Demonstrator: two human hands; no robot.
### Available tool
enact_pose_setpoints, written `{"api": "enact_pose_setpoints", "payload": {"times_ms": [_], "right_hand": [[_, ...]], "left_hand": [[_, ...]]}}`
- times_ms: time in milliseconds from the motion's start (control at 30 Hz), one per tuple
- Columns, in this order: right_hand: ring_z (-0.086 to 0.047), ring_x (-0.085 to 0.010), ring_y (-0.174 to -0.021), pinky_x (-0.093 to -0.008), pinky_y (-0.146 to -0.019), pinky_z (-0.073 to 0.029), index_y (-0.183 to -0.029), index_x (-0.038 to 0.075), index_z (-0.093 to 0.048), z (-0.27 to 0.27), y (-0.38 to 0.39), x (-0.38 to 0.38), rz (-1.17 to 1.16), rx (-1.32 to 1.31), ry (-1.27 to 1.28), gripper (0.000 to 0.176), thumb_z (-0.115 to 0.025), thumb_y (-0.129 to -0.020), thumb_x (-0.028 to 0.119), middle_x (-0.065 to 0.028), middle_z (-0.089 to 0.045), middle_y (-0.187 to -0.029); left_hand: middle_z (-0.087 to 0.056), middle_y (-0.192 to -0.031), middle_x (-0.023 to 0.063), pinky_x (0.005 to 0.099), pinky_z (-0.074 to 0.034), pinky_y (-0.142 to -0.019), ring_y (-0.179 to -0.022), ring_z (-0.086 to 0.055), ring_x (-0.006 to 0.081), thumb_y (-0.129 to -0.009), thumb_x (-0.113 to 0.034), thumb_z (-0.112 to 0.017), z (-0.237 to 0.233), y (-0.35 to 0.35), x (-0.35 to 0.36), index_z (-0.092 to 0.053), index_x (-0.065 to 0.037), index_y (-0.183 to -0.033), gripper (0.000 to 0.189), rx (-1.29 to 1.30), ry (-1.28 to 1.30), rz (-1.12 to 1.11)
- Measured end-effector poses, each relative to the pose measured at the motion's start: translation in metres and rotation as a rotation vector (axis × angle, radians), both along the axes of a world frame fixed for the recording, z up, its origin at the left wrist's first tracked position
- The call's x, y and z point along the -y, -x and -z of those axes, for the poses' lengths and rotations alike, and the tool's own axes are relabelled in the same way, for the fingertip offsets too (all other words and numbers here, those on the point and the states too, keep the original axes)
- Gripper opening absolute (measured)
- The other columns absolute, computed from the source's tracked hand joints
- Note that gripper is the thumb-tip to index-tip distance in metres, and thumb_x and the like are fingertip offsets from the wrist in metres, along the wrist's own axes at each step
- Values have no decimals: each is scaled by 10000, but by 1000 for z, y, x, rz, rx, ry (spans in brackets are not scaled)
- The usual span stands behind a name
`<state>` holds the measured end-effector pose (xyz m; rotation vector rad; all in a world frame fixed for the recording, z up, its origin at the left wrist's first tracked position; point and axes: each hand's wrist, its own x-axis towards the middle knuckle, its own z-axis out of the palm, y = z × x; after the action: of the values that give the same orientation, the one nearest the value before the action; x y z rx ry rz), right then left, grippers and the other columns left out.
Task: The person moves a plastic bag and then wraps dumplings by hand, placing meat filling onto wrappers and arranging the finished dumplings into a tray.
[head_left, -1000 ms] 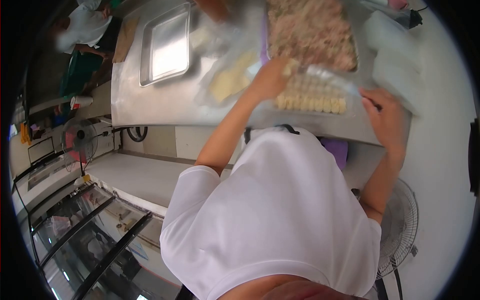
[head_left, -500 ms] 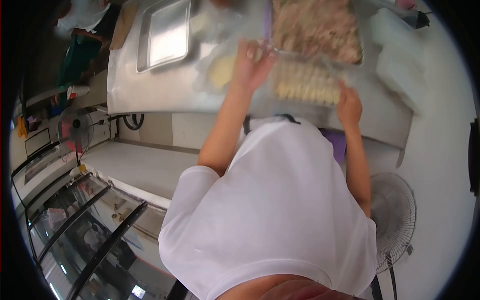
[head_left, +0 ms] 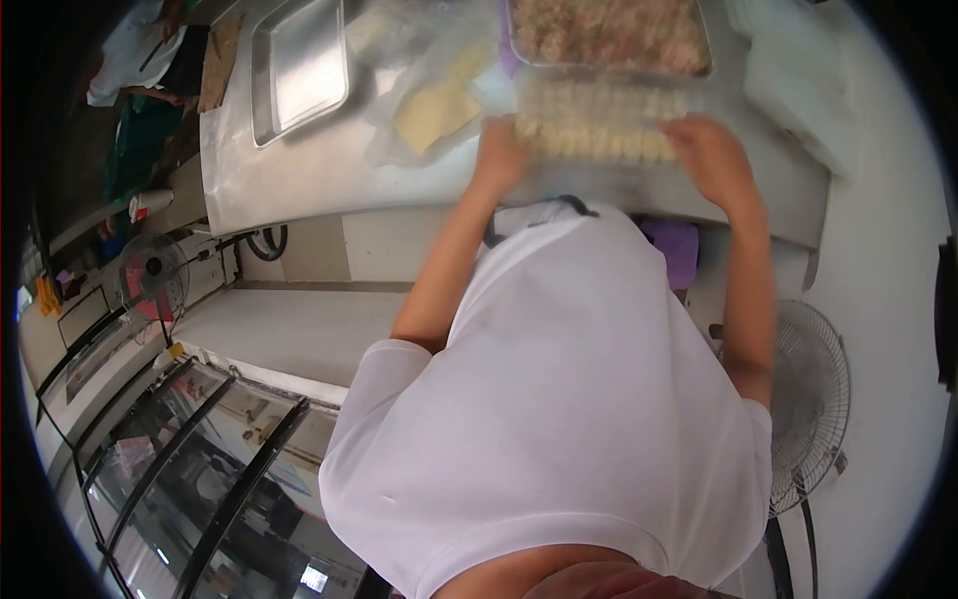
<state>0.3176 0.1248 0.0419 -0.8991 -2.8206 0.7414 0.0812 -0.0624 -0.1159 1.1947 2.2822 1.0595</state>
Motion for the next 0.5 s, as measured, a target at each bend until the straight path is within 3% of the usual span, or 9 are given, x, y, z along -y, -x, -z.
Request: {"api": "enact_pose_setpoints", "payload": {"times_ms": [33, 133, 167, 233, 367, 500], "right_hand": [[-626, -317, -872, -416, -780, -498, -1096, 92, -707, -7, 6, 3, -47, 136, -28, 237, -572, -907, 142, -116, -657, -935], [-638, -329, -963, -429, -834, -514, -1048, 78, -720, -20, 23, 8, -120, 252, -49, 231, -563, -882, 117, -121, -687, -1009], [-638, -329, -963, -429, -834, -514, -1048, 78, -720, -19, 27, 9, -119, 252, -50, 231, -563, -882, 117, -121, -687, -1009], [-646, -330, -973, -432, -839, -519, -1025, 75, -726, -17, 34, 7, -159, 320, -24, 239, -559, -854, 90, -139, -694, -1027], [-653, -339, -951, -442, -837, -518, -1025, 74, -725, -22, 34, 0, -176, 309, -39, 257, -554, -834, 68, -155, -695, -1004], [-658, -345, -936, -447, -832, -522, -1010, 74, -720, -41, 24, -19, -90, 252, -177, 245, -545, -840, 72, -161, -694, -997]], "left_hand": [[-630, -920, 153, 382, -507, -652, -676, -609, 294, -761, -29, -643, -7, -6, 0, -576, 37, -1194, 443, -332, -65, 24], [-604, -988, 176, 439, -522, -711, -803, -621, 365, -774, -86, -662, -27, -19, -4, -559, 1, -1200, 447, -128, -90, -29], [-604, -988, 176, 439, -522, -711, -803, -621, 365, -774, -86, -662, -37, -21, -4, -559, 1, -1200, 447, -128, -90, -28], [-587, -959, 138, 444, -524, -708, -900, -616, 337, -777, -137, -707, -54, -24, -6, -557, -38, -1155, 418, -243, 284, 126], [-577, -933, 123, 440, -527, -697, -925, -615, 317, -767, -179, -741, -36, -23, -4, -598, -45, -1013, 314, -312, 335, 215], [-591, -908, 109, 413, -525, -669, -864, -618, 292, -758, -189, -741, -36, -23, 0, -645, -50, -848, 191, -477, 218, 219]]}}
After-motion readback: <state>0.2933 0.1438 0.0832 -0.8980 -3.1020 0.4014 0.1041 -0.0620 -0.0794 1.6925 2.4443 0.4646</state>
